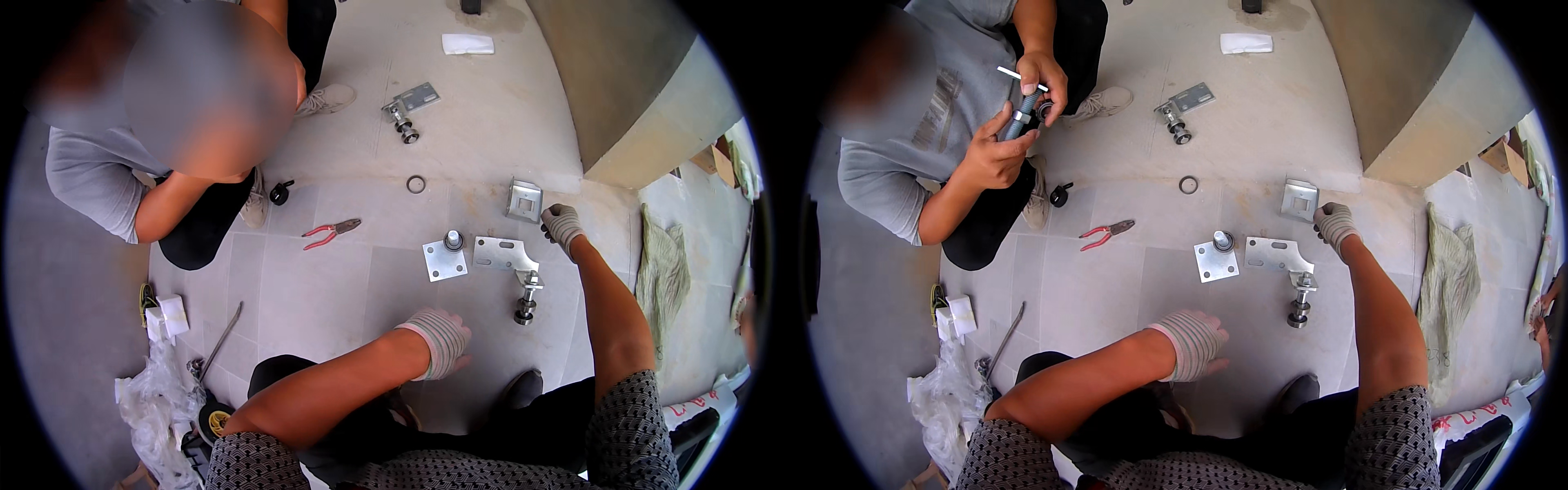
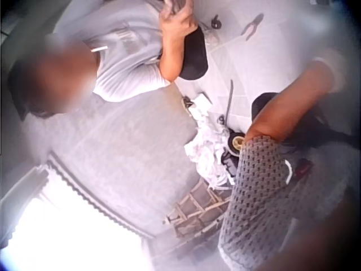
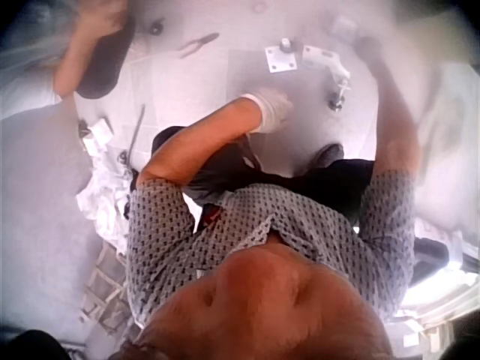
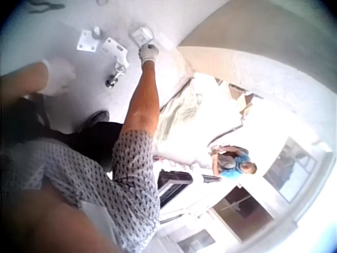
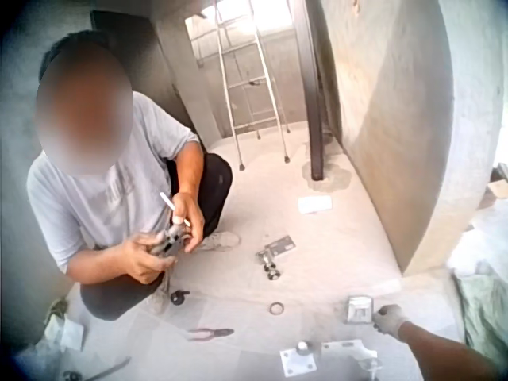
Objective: The person sits on the floor and assembles metal hardware components, including threaded rods, nuts, washers, and metal plates. They thread nuts onto rods, place washers, and attach plates to the rods, creating several assembled units. Another person is visible in the background working on similar tasks.
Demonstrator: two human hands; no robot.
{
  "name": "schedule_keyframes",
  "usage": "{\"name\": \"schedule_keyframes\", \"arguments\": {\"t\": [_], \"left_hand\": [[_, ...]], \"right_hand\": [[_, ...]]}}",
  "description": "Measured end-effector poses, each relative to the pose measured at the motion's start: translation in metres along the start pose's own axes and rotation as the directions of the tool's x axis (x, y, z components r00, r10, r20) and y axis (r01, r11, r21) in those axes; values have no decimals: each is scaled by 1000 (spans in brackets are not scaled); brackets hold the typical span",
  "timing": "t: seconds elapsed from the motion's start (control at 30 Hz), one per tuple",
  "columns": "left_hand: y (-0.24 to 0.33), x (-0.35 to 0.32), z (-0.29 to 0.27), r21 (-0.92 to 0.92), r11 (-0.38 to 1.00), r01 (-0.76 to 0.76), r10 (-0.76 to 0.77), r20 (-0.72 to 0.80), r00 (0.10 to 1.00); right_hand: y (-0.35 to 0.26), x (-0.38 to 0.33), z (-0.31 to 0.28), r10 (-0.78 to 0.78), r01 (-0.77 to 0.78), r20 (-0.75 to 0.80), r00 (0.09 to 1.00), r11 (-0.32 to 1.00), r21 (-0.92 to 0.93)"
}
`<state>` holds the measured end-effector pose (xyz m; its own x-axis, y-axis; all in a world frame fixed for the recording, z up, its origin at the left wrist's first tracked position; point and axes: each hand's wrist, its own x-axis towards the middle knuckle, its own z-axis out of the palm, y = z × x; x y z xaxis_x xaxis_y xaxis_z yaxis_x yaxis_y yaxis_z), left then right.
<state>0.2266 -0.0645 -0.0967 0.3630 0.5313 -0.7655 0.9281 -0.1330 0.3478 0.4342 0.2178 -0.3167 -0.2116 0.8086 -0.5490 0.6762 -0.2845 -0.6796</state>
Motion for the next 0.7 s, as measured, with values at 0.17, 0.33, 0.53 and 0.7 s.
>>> {"name": "schedule_keyframes", "arguments": {"t": [0.17,0.33,0.53,0.7], "left_hand": [[-1,1,2,4,1000,8,-8,25,1000],[0,3,5,22,1000,-6,6,5,1000],[0,0,3,9,1000,-17,17,-6,1000],[-1,1,4,9,1000,-25,26,-5,1000]], "right_hand": [[-5,-3,4,4,-4,7,1000,1000,19],[0,-2,1,18,-18,-8,1000,1000,21],[5,3,1,7,-7,4,1000,1000,25],[4,2,0,12,-12,-2,1000,1000,0]]}}
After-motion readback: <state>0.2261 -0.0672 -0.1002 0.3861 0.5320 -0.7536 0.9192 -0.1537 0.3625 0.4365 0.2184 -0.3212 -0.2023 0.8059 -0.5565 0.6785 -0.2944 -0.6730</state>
